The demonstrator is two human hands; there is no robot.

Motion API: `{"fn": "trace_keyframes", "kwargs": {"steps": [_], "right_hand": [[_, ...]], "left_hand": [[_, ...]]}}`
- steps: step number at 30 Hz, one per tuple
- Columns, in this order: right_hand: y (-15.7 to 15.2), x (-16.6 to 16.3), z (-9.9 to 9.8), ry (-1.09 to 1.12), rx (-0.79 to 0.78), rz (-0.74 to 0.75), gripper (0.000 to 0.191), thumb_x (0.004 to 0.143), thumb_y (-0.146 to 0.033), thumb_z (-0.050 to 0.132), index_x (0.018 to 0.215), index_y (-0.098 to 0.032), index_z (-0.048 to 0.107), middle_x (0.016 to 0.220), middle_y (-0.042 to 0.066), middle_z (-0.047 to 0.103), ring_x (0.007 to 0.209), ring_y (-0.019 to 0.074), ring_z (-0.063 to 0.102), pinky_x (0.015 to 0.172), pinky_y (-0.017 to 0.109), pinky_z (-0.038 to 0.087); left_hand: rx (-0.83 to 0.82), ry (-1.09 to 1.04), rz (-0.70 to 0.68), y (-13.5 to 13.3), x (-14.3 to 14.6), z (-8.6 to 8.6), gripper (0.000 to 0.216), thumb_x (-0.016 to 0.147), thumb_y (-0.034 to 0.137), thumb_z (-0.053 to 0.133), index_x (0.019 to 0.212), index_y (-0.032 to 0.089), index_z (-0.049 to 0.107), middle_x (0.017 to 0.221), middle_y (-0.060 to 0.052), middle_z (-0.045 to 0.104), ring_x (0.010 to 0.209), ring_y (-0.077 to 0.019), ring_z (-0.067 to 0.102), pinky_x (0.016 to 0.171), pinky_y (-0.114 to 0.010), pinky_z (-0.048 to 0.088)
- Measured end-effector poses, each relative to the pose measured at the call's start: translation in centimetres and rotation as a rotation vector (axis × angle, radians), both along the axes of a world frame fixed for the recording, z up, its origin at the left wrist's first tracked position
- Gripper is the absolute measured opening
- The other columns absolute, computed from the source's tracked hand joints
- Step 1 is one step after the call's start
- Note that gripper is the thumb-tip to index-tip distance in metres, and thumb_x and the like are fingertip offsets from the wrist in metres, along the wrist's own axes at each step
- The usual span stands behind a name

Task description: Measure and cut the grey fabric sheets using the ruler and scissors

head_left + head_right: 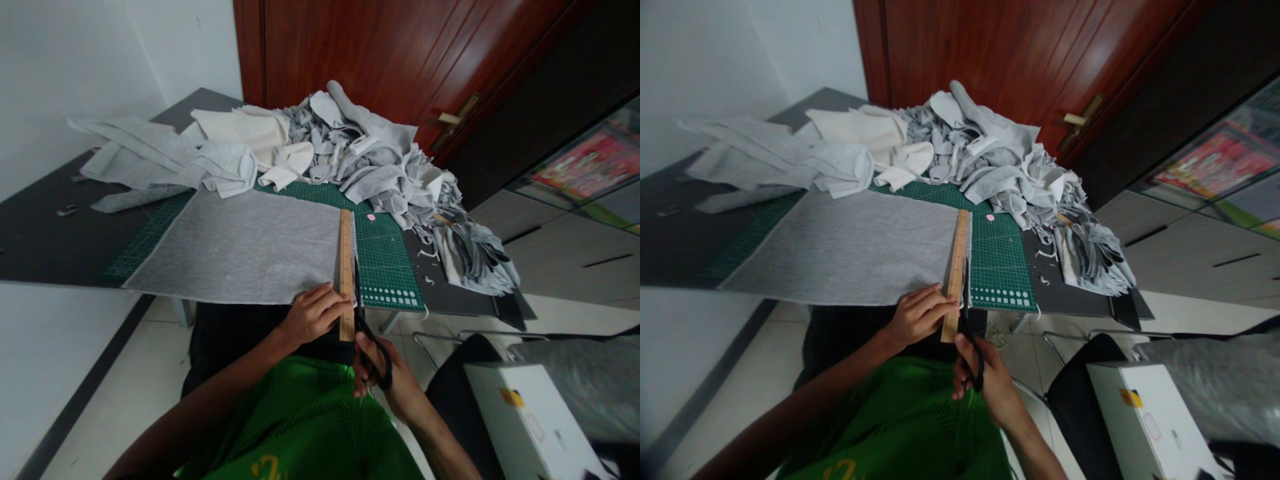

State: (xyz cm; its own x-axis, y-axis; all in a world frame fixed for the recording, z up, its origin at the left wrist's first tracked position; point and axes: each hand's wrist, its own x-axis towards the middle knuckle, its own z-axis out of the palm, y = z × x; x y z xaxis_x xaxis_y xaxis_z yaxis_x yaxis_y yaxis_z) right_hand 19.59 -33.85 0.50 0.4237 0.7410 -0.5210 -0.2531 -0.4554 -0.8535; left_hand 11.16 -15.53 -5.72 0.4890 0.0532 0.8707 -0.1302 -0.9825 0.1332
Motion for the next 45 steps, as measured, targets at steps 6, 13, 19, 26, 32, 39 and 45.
{"fn": "trace_keyframes", "kwargs": {"steps": [6, 13, 19, 26, 32, 39, 45], "right_hand": [[0.21, 0.25, -0.24, -0.021, 0.024, 0.01, 0.069, 0.077, -0.086, 0.07, 0.073, -0.019, 0.056, 0.052, -0.006, 0.052, 0.043, 0.0128, 0.06, 0.045, 0.023, 0.038], [0.26, 0.13, -0.07, -0.033, 0.022, 0.019, 0.069, 0.073, -0.087, 0.072, 0.07, -0.021, 0.054, 0.051, -0.006, 0.051, 0.042, 0.0127, 0.058, 0.046, 0.024, 0.039], [0.29, 0.13, -0.08, -0.039, 0.012, 0.019, 0.07, 0.073, -0.088, 0.071, 0.071, -0.02, 0.054, 0.052, -0.006, 0.051, 0.042, 0.0126, 0.058, 0.045, 0.023, 0.04], [0.42, -0.05, -0.06, -0.022, 0.013, 0.008, 0.07, 0.072, -0.088, 0.072, 0.073, -0.021, 0.053, 0.053, -0.007, 0.05, 0.042, 0.0121, 0.057, 0.045, 0.024, 0.043], [0.27, 0.11, -0.09, -0.05, 0.025, 0.044, 0.068, 0.078, -0.087, 0.068, 0.073, -0.021, 0.053, 0.053, -0.006, 0.051, 0.043, 0.0117, 0.058, 0.045, 0.023, 0.042], [0.31, 0.16, -0.11, -0.057, 0.034, 0.041, 0.067, 0.079, -0.085, 0.069, 0.074, -0.02, 0.053, 0.054, -0.007, 0.05, 0.043, 0.0107, 0.057, 0.045, 0.023, 0.043], [0.08, 0.13, -0.17, -0.055, 0.033, 0.026, 0.066, 0.08, -0.084, 0.07, 0.08, -0.02, 0.055, 0.056, -0.007, 0.051, 0.043, 0.0105, 0.057, 0.046, 0.023, 0.045]], "left_hand": [[-0.001, -0.002, -0.003, -0.01, 0.01, -0.07, 0.02, 0.107, 0.014, 0.05, 0.108, 0.018, 0.07, 0.095, 0.0, 0.078, 0.089, -0.015, 0.075, 0.1, -0.032, 0.061], [-0.012, 0.016, 0.0, 0.0, -0.05, -0.54, 0.02, 0.107, 0.015, 0.052, 0.111, 0.018, 0.071, 0.097, -0.001, 0.078, 0.094, -0.0147, 0.076, 0.103, -0.032, 0.06], [-0.02, 0.017, -0.004, -0.02, -0.09, -0.66, 0.018, 0.106, 0.015, 0.054, 0.111, 0.018, 0.071, 0.099, -0.002, 0.078, 0.096, -0.0149, 0.075, 0.103, -0.033, 0.06], [-0.014, 0.032, -0.015, 0.03, -0.07, -0.76, 0.019, 0.104, 0.014, 0.055, 0.112, 0.018, 0.072, 0.097, -0.002, 0.077, 0.095, -0.0154, 0.075, 0.103, -0.033, 0.06], [-0.017, 0.027, -0.009, -0.04, -0.11, -0.74, 0.018, 0.105, 0.014, 0.055, 0.111, 0.019, 0.071, 0.098, -0.002, 0.078, 0.095, -0.0148, 0.075, 0.102, -0.033, 0.061], [-0.008, 0.043, -0.002, 0.0, -0.18, -0.73, 0.018, 0.105, 0.016, 0.054, 0.111, 0.019, 0.071, 0.098, -0.001, 0.078, 0.095, -0.0144, 0.075, 0.104, -0.033, 0.06], [-0.018, 0.015, -0.025, -0.03, -0.08, -0.52, 0.017, 0.105, 0.014, 0.055, 0.11, 0.016, 0.07, 0.097, -0.002, 0.077, 0.094, -0.0162, 0.074, 0.103, -0.033, 0.059]]}}
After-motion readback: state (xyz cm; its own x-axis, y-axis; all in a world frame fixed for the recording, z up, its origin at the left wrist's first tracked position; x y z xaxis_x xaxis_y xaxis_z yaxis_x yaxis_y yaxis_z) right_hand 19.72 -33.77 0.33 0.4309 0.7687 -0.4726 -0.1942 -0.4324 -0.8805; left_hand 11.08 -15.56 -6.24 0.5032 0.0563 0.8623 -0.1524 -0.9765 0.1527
